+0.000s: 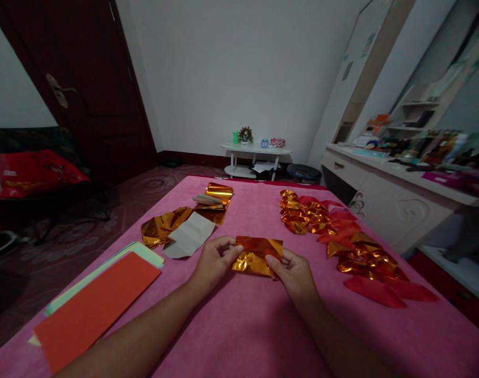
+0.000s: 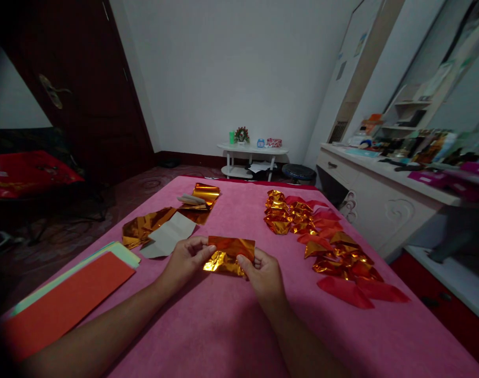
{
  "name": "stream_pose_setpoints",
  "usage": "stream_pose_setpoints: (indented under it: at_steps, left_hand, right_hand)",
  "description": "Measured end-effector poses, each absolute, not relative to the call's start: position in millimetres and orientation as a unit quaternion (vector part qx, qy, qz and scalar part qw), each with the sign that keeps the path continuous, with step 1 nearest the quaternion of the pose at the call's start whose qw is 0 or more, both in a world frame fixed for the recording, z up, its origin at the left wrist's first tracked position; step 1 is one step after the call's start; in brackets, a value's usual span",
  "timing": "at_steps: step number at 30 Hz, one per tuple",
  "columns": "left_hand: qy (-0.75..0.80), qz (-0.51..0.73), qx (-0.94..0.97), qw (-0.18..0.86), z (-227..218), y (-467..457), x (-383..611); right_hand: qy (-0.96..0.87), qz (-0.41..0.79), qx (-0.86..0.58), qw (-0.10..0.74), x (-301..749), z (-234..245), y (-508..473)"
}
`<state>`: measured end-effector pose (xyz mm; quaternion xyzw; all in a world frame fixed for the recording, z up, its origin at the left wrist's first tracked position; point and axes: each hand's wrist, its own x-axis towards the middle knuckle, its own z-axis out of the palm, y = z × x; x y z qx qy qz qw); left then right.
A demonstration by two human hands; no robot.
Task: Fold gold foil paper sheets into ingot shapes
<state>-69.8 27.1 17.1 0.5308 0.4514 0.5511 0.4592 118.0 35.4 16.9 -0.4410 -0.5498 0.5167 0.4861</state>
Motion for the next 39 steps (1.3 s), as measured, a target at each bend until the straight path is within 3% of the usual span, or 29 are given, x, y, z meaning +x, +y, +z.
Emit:
stream_pose_setpoints:
  at_steps: [7, 22, 31, 39]
  left_hand:
    - [0.427, 0.55, 0.525, 0.488, 14.6, 27.8, -69.0]
    - [0.431, 0.54, 0.526, 0.496, 12.1, 29.7, -66.7]
    - [0.467, 0.524, 0.546, 0.457, 8.3, 34.4, -65.8]
    - [0.475, 0.517, 0.561, 0.438, 11.2, 36.7, -65.9]
  right_hand:
    - [-0.544, 0.584, -0.383, 0.465, 116.5, 17.1, 33.4]
    - [-0.546, 0.582, -0.38, 0.467, 118.5, 15.1, 33.9]
    - [-0.51, 0.591, -0.353, 0.516, 120.1, 13.0, 39.5]
    - [-0.514, 0.588, -0.36, 0.51, 121.2, 9.9, 41.3]
